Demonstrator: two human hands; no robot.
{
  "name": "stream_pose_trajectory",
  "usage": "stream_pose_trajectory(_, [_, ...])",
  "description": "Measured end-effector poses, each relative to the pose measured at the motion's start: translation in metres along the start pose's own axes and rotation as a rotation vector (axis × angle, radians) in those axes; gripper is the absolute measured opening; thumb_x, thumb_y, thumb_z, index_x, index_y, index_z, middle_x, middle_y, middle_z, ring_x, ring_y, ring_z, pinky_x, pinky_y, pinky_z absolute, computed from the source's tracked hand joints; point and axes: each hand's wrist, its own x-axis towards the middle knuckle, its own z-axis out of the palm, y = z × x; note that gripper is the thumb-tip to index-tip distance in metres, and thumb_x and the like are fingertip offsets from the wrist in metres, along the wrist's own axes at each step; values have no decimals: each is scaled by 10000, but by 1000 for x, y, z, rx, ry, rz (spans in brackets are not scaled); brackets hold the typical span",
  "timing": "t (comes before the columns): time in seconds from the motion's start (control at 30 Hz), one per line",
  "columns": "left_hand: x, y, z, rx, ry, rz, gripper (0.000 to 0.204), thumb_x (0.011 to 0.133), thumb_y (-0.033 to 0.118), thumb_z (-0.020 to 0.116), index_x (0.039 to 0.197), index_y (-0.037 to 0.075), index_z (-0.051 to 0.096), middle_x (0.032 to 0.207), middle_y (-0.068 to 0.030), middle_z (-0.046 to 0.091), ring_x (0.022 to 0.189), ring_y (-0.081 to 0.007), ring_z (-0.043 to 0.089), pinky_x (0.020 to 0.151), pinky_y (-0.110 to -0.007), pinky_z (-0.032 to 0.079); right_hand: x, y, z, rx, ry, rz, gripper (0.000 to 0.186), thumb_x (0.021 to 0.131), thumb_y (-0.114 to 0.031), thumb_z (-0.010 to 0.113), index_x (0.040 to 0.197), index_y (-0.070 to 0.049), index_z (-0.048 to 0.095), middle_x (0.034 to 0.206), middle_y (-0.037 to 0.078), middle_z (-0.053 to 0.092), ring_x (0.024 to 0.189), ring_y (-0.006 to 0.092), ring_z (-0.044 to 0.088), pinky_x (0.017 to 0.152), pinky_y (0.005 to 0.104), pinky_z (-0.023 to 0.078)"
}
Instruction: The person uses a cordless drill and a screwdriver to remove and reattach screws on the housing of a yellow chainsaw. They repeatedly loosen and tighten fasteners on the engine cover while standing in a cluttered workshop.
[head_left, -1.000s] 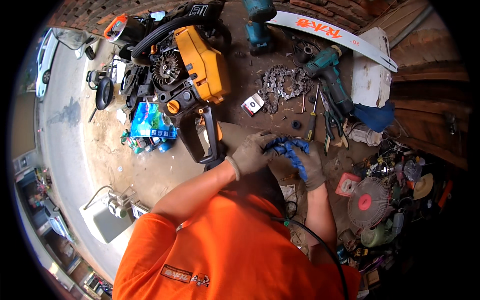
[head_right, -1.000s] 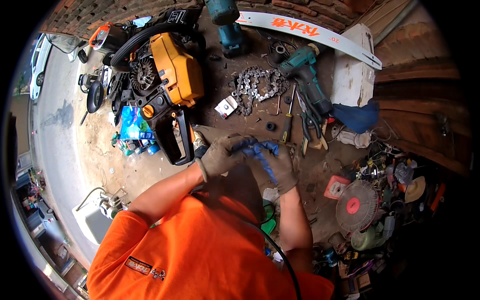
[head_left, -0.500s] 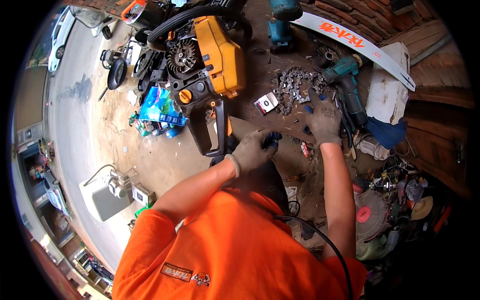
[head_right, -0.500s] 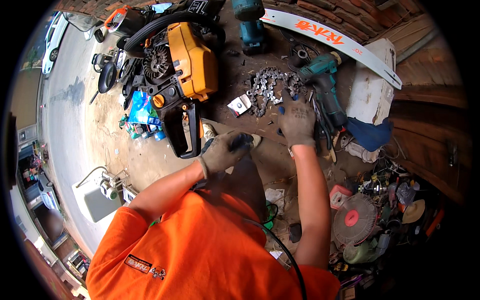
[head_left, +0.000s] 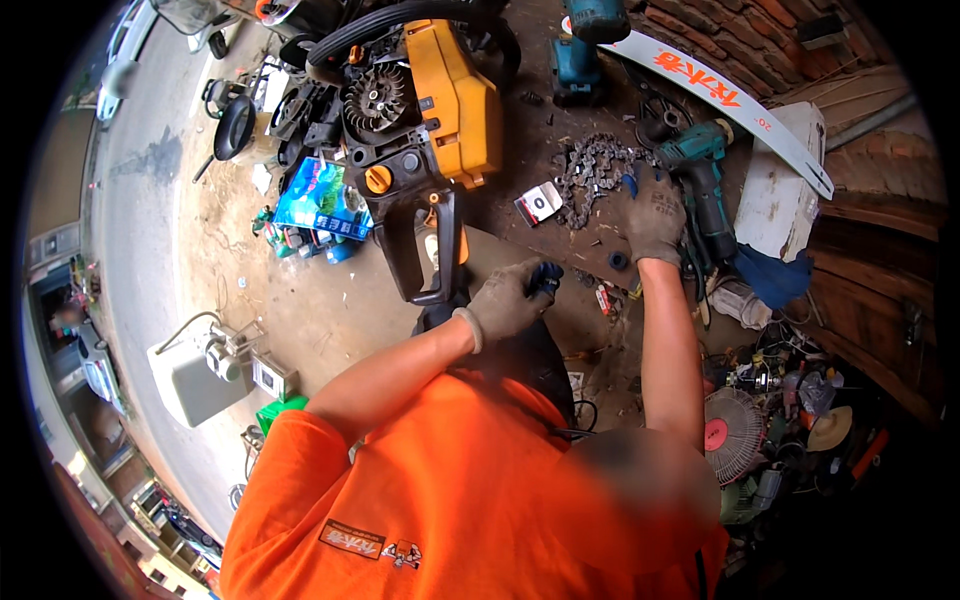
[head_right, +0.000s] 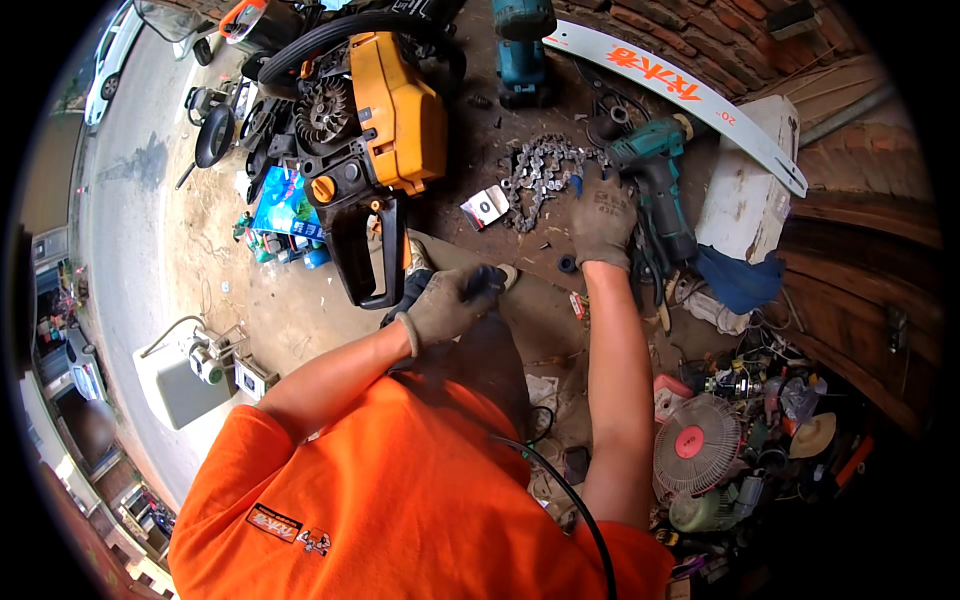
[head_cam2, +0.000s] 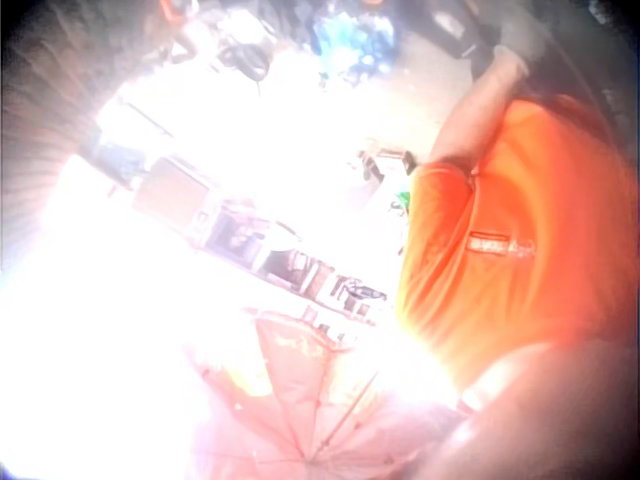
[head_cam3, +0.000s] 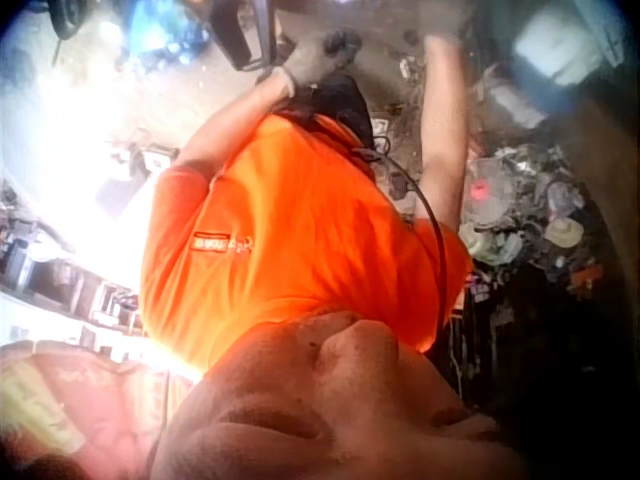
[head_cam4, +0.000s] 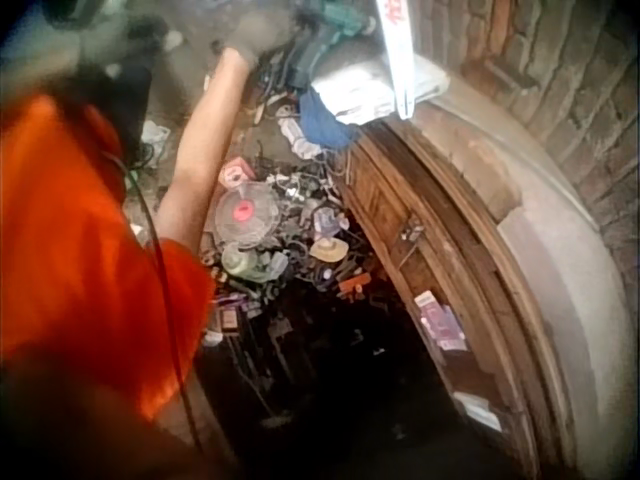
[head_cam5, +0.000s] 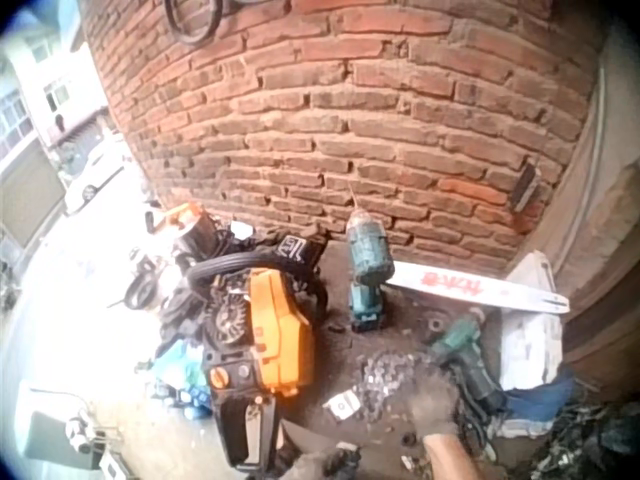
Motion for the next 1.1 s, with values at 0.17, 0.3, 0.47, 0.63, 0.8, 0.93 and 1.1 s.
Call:
stream_pose_trajectory(0.17, [1, 6, -7, -153, 4, -66, 276, 934, 185, 680, 1149, 12, 672, 780, -39, 686, 690, -92, 604, 638, -291, 510, -25, -8, -17, 242, -266, 244, 396, 876, -400, 658, 1148, -113, 664, 1067, 180, 678, 973, 365, 670, 838, 487, 545])
stream_pose_trajectory(0.3, [7, -8, -3, -134, 53, 53, 274, 903, 157, 716, 1134, 13, 684, 802, -39, 688, 727, -79, 603, 678, -286, 518, -23, -26, -10, 68, -265, 79, 360, 874, -419, 676, 1022, -91, 691, 1014, 170, 684, 960, 362, 672, 812, 488, 545])
stream_pose_trajectory(0.47, [2, 18, -18, -70, 70, -15, 289, 874, 129, 742, 1138, 19, 704, 916, -51, 718, 803, -76, 618, 735, -283, 526, -16, -24, 13, 50, -184, -39, 323, 886, -385, 662, 960, -73, 703, 944, 161, 698, 936, 345, 680, 787, 478, 549])
stream_pose_trajectory(0.63, [-4, 12, -20, -176, 117, 0, 304, 867, 118, 747, 1153, 21, 709, 957, -65, 736, 849, -63, 624, 762, -273, 531, -17, -22, 27, 7, -161, -66, 285, 886, -327, 637, 1003, -73, 692, 1009, 152, 702, 913, 359, 687, 788, 470, 553])
stream_pose_trajectory(0.8, [-13, 22, -30, -316, 126, 21, 286, 869, 87, 740, 1143, 12, 711, 926, -55, 721, 845, -66, 628, 765, -261, 527, -26, -18, 30, -136, -240, -147, 250, 889, -245, 601, 1040, -57, 669, 1008, 192, 691, 870, 363, 697, 757, 457, 560])
stream_pose_trajectory(0.93, [-20, 34, -41, -348, 102, -4, 284, 858, 85, 746, 1134, 19, 718, 874, -52, 709, 813, -103, 649, 742, -278, 532, -38, -21, 6, -17, -55, -224, 198, 908, -157, 578, 1038, -33, 661, 962, 180, 690, 781, 286, 696, 671, 414, 557])
stream_pose_trajectory(1.1, [1, 7, -30, 7, 290, 334, 316, 832, 110, 759, 1141, 58, 724, 835, -111, 717, 809, -184, 689, 723, -327, 539, -64, -49, -52, 1393, -327, 443, 179, 965, -84, 585, 1100, 2, 665, 836, 8, 636, 654, 66, 540, 580, 216, 473])
